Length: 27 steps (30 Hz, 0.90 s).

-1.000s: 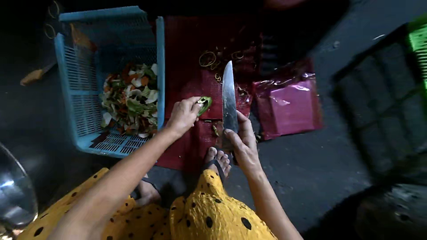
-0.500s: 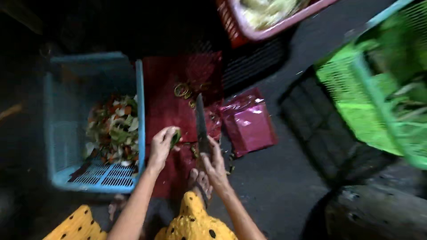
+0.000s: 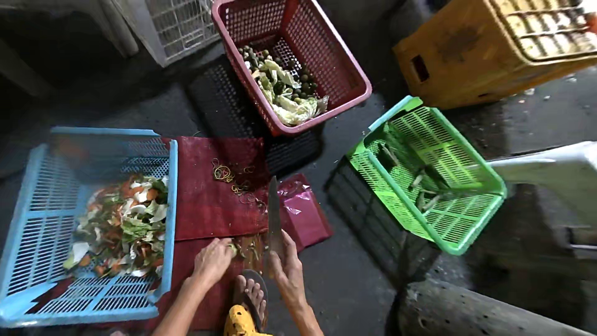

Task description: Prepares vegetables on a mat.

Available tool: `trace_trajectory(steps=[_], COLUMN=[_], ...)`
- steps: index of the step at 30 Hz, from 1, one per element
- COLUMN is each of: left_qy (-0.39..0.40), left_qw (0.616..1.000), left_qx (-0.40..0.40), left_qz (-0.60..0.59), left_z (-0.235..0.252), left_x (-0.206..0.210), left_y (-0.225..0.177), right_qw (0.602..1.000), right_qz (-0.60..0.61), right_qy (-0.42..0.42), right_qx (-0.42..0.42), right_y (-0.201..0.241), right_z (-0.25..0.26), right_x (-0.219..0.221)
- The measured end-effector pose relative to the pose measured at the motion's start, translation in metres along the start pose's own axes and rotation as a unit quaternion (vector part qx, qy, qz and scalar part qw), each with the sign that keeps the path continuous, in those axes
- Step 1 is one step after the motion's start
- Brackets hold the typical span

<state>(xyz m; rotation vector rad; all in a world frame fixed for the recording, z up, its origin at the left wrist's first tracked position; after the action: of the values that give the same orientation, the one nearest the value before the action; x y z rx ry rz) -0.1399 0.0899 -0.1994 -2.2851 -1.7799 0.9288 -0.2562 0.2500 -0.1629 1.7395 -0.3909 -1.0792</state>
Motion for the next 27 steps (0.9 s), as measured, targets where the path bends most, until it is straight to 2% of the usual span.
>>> trace_trajectory(steps=[3, 5, 8, 13, 17, 23, 27], left_qy=[-0.092, -0.158, -0.224, -0.298, -0.345, -0.328, -0.331], left_qw=[0.990, 0.969, 0.936, 0.922, 0.920, 0.940, 0.940], left_qx=[0.011, 0.020, -0.013, -0.025, -0.007, -0.008, -0.002], left_qz=[-0.103, -0.191, -0.272, -0.247, -0.185, -0.094, -0.086], left_z=[0.005, 0.006, 0.015, 0.050, 0.060, 0.067, 0.069], left_x=[-0.037, -0.058, -0.061, -0.065, -0.071, -0.071, -0.070], left_y=[0.019, 0.021, 0.038, 0.058, 0.050, 0.041, 0.043], right_qw=[0.998, 0.992, 0.971, 0.935, 0.915, 0.902, 0.900], right_qz=[-0.057, -0.117, -0.199, -0.290, -0.324, -0.356, -0.354], right_qy=[0.013, 0.043, 0.101, 0.092, 0.097, 0.149, 0.148], right_qx=[-0.003, -0.039, -0.091, -0.183, -0.220, -0.195, -0.207], right_y=[0.003, 0.012, 0.020, 0.020, 0.023, 0.006, -0.001], right_z=[-0.003, 0.001, -0.001, 0.008, 0.010, 0.005, 0.002], right_x=[0.016, 0.031, 0.062, 0.102, 0.117, 0.134, 0.136])
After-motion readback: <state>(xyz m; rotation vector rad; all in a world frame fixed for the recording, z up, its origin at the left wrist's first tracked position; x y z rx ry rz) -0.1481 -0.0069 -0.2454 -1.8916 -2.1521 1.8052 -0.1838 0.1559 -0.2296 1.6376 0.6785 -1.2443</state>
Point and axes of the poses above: each hand's wrist, its own z-axis towards the middle knuckle, its own x-axis out of the palm, y = z × x, the point moved 7 cm from there along z, towards the middle knuckle, and after that the axes turned 4 degrees about -z, right-handed, at the moved point
